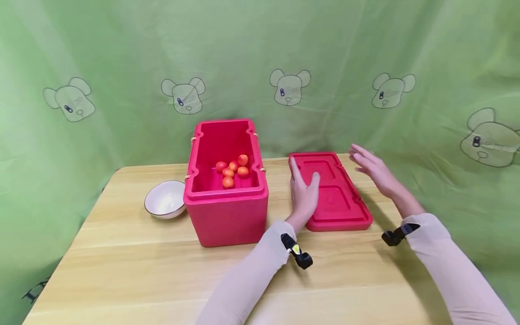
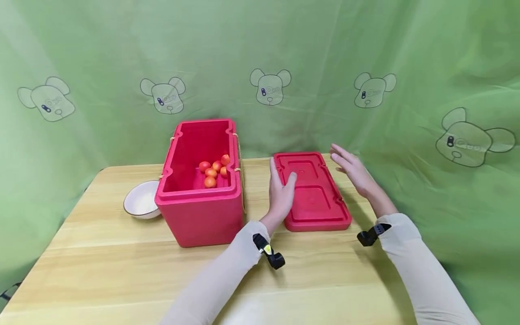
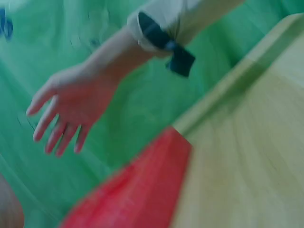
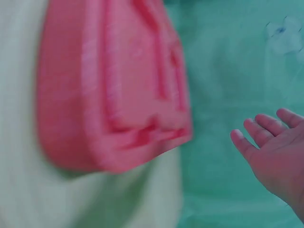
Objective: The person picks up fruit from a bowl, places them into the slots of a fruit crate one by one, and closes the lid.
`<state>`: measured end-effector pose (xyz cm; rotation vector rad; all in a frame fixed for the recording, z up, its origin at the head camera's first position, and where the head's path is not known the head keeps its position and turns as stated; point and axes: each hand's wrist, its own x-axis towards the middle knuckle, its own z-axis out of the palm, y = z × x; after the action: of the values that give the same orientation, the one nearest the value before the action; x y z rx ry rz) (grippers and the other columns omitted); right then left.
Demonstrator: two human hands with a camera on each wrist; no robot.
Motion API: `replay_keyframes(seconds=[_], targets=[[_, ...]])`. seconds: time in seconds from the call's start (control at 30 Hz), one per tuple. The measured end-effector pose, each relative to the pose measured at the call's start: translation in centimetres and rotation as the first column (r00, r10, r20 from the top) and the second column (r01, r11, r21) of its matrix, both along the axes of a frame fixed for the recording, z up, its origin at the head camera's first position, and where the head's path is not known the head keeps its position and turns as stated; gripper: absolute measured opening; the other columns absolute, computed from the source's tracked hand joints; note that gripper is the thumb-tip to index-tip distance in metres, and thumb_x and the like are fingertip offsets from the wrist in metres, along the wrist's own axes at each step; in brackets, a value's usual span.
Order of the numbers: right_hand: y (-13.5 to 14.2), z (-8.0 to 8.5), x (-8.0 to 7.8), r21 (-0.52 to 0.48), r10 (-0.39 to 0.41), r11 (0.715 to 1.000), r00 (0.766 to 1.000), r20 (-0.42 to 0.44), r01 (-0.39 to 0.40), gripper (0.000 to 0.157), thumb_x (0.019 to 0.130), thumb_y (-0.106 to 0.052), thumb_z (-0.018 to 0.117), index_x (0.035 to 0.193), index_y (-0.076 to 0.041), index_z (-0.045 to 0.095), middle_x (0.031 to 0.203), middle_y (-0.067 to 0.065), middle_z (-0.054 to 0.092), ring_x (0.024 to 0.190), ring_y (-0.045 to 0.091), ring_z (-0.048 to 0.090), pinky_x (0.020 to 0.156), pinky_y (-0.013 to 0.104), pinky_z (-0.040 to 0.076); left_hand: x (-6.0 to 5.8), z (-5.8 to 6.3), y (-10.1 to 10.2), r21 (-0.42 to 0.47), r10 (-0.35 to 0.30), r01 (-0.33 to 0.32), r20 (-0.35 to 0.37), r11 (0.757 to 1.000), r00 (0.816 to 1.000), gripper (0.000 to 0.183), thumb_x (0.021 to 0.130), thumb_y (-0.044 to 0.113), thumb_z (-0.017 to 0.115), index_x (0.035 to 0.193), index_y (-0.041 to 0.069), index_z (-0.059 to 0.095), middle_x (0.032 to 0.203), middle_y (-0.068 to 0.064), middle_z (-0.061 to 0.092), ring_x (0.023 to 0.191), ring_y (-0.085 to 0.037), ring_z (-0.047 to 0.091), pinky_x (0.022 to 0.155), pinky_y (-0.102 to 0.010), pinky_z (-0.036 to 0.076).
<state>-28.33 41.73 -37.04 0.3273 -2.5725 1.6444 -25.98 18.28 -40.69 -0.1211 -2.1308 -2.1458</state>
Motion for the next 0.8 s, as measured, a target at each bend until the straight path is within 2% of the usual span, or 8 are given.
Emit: replay_keyframes(seconds=[0.1,0.2,0.33,0.5,0.53,0.63,0.73,0.8], targets=[[1.5,-2.3,-0.6,-0.074,0.026,0.997,0.991,0.129,-0.017,0.068,0.111,-0.039,0.033,0.164,-0.006,0.004,0.169,0.022,0.010,0.158,0.029,0.018,0.104,0.015,0.040,-0.9,-2.2,0.4,0.010,-0.001,0.000,0.109,1.000,0.994,0.082,0.099,0.039,0.058,0.164,0.036,0.009,0.170,0.007,0.021,0.155,-0.020,0.026,0.123,-0.044,0.029],[2.4,-4.2,-0.9,-0.085,0.023,0.996,0.974,0.226,-0.004,0.072,0.110,-0.042,0.031,0.163,-0.006,-0.003,0.169,0.023,-0.001,0.158,0.037,0.006,0.123,0.035,0.029,-1.5,-4.0,0.5,0.038,-0.050,0.044,0.172,0.998,0.984,0.081,0.100,0.039,0.057,0.165,0.033,0.007,0.171,0.006,0.018,0.156,-0.020,0.025,0.124,-0.043,0.028],[2.9,-6.0,-1.0,-0.063,0.015,0.998,0.954,0.298,0.004,0.075,0.110,-0.042,0.034,0.162,-0.004,-0.005,0.169,0.024,-0.006,0.155,0.044,0.001,0.125,0.059,0.010,-1.9,-5.6,0.6,0.069,-0.100,0.088,0.204,0.994,0.974,0.079,0.102,0.034,0.055,0.165,0.026,0.008,0.170,0.003,0.020,0.154,-0.019,0.028,0.124,-0.043,0.029],[3.0,-7.3,-0.8,0.073,-0.016,0.997,0.939,0.344,-0.009,0.073,0.110,-0.035,0.036,0.160,0.003,0.000,0.167,0.029,-0.001,0.154,0.050,0.002,0.123,0.063,0.010,-2.0,-6.7,0.2,0.063,-0.130,0.120,0.195,0.991,0.972,0.068,0.105,0.023,0.048,0.165,0.019,0.014,0.169,-0.001,0.026,0.153,-0.021,0.031,0.123,-0.042,0.030],[3.0,-7.5,-0.8,0.117,-0.027,0.993,0.939,0.342,-0.015,0.071,0.110,-0.034,0.036,0.160,0.003,0.003,0.167,0.031,0.002,0.153,0.051,0.005,0.123,0.061,0.016,-2.0,-6.8,0.1,0.063,-0.133,0.124,0.191,0.990,0.973,0.065,0.106,0.020,0.046,0.164,0.017,0.017,0.169,-0.001,0.027,0.153,-0.021,0.031,0.123,-0.042,0.030],[3.1,-8.1,-0.6,0.204,-0.038,0.978,0.944,0.329,-0.032,0.064,0.110,-0.030,0.034,0.160,0.005,0.010,0.164,0.035,0.010,0.151,0.050,0.016,0.115,0.032,0.038,-2.2,-7.0,-0.1,0.060,-0.136,0.127,0.181,0.990,0.974,0.059,0.107,0.010,0.041,0.163,0.013,0.023,0.168,-0.003,0.029,0.154,-0.021,0.029,0.124,-0.039,0.028],[3.2,-8.3,-0.6,0.209,-0.031,0.977,0.945,0.325,-0.039,0.060,0.111,-0.026,0.032,0.160,0.002,0.013,0.163,0.035,0.013,0.147,0.048,0.023,0.090,0.008,0.039,-2.5,-7.1,-0.2,0.070,-0.150,0.139,0.182,0.988,0.972,0.057,0.107,0.005,0.038,0.162,0.010,0.025,0.169,-0.004,0.027,0.156,-0.021,0.025,0.125,-0.039,0.025],[3.2,-8.3,-0.6,0.187,-0.024,0.982,0.946,0.324,-0.039,0.059,0.111,-0.025,0.031,0.160,0.001,0.011,0.164,0.035,0.012,0.147,0.048,0.022,0.086,0.005,0.038,-2.7,-7.1,-0.1,0.088,-0.163,0.149,0.177,0.985,0.971,0.057,0.107,0.004,0.037,0.162,0.011,0.025,0.169,-0.004,0.026,0.156,-0.021,0.023,0.126,-0.039,0.024]])
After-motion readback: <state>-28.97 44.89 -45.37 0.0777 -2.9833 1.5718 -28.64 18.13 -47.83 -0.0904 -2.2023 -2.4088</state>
